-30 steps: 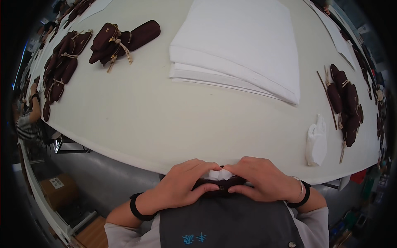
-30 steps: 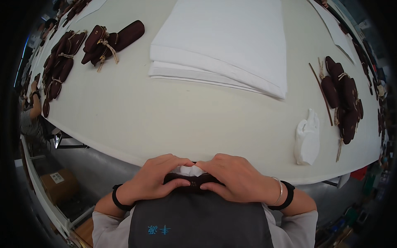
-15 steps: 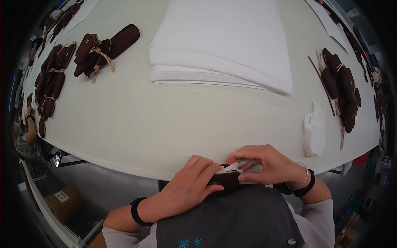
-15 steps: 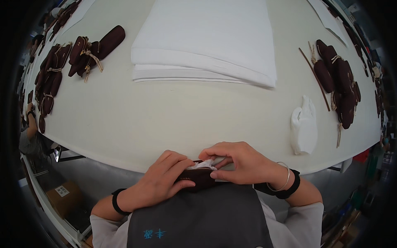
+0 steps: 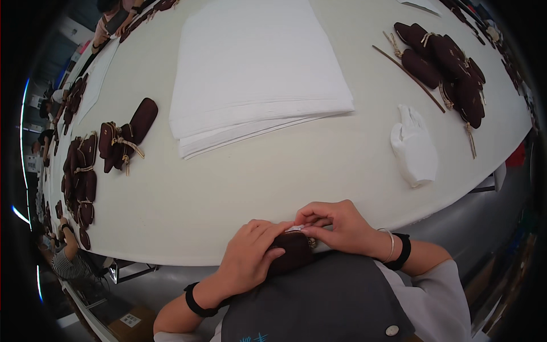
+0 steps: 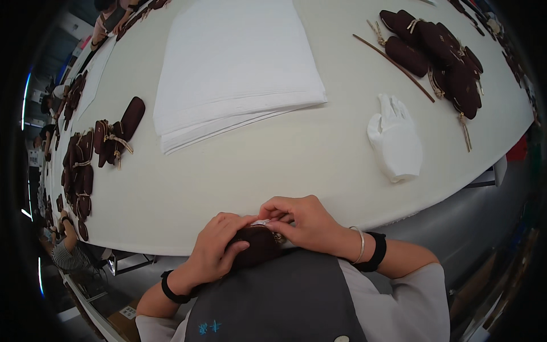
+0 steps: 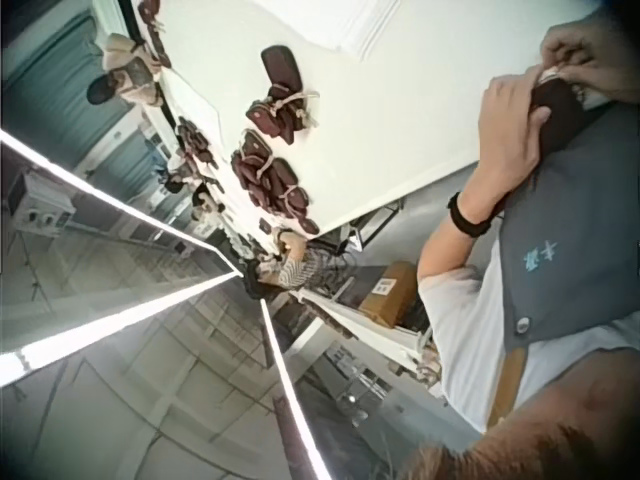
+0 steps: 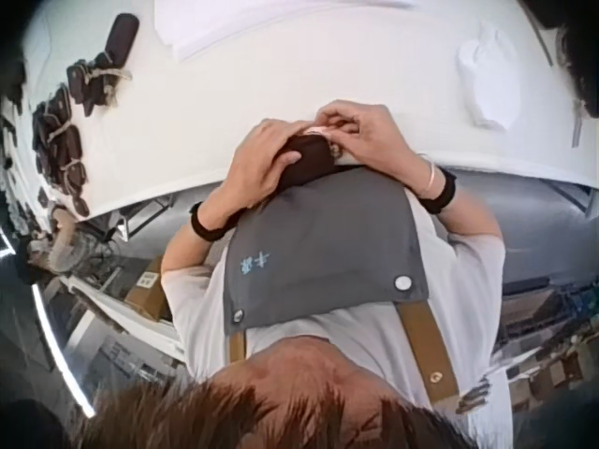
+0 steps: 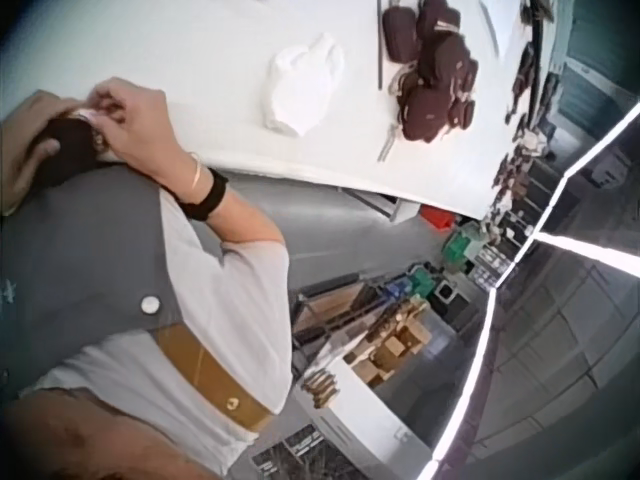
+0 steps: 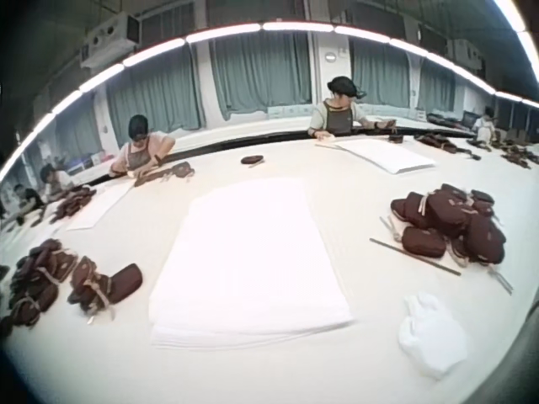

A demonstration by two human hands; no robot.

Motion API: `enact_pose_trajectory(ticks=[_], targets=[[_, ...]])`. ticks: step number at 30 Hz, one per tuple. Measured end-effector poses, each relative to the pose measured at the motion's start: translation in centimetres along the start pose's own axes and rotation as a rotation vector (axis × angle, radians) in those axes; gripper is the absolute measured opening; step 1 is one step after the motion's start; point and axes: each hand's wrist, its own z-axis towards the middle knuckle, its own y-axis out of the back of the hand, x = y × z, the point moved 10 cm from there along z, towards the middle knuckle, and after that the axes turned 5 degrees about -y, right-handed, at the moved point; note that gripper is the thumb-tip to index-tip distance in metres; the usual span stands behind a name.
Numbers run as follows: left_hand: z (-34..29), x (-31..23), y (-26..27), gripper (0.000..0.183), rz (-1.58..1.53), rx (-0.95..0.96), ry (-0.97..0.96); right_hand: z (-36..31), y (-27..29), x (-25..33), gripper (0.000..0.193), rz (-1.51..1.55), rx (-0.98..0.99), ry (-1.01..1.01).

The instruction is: The person wraps small maroon zippered pouches in white tissue paper at a factory assembly table. They repeatedly pick up a pouch, wrap it in a sheet of tissue, and place the finished item on a growing stack. Other workers are visible in the background performing similar tasks.

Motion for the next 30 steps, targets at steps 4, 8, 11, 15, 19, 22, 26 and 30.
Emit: enact_pose_trajectory(ticks=[4, 8, 11, 15, 19, 22, 26, 30], targets=[[2.6, -0.1, 2.1, 0.045, 0.064, 0.098, -0.129, -0.7, 0.5, -0.2, 0.024, 0.119, -0.107, 0.071], [3.8, -0.9, 2.2, 0.039, 0.307, 0.121, -0.188, -0.6, 0.8, 0.0, 0.029, 0.22, -0.159, 0.213], [2.9, -0.8, 1.0, 0.031, 0.391, -0.041, -0.177, -1.0, 0.6, 0.0, 0.031, 0.169, -0.191, 0.301], [1.7, -1.0, 0.6, 0.019, 0.437, -0.234, -0.231, -1.9, 0.4, 0.9, 0.023, -0.016, -0.26, 0.399], [1.4, -1.5, 0.5, 0.016, 0.442, -0.266, -0.315, -2.1, 0.1, 0.5, 0.022, -0.122, -0.279, 0.442], [1.5, -1.6, 0.8, 0.013, 0.351, -0.319, -0.263, -2.6, 0.1, 0.7, 0.021, -0.176, -0.31, 0.547], [1.3, -1.1, 1.1, 0.012, 0.301, -0.354, -0.27, -3.0, 0.1, 1.1, 0.015, -0.182, -0.344, 0.646], [1.6, -0.9, 0.8, 0.008, 0.288, -0.294, -0.264, -2.7, -0.2, 1.2, 0.014, -0.264, -0.361, 0.652]])
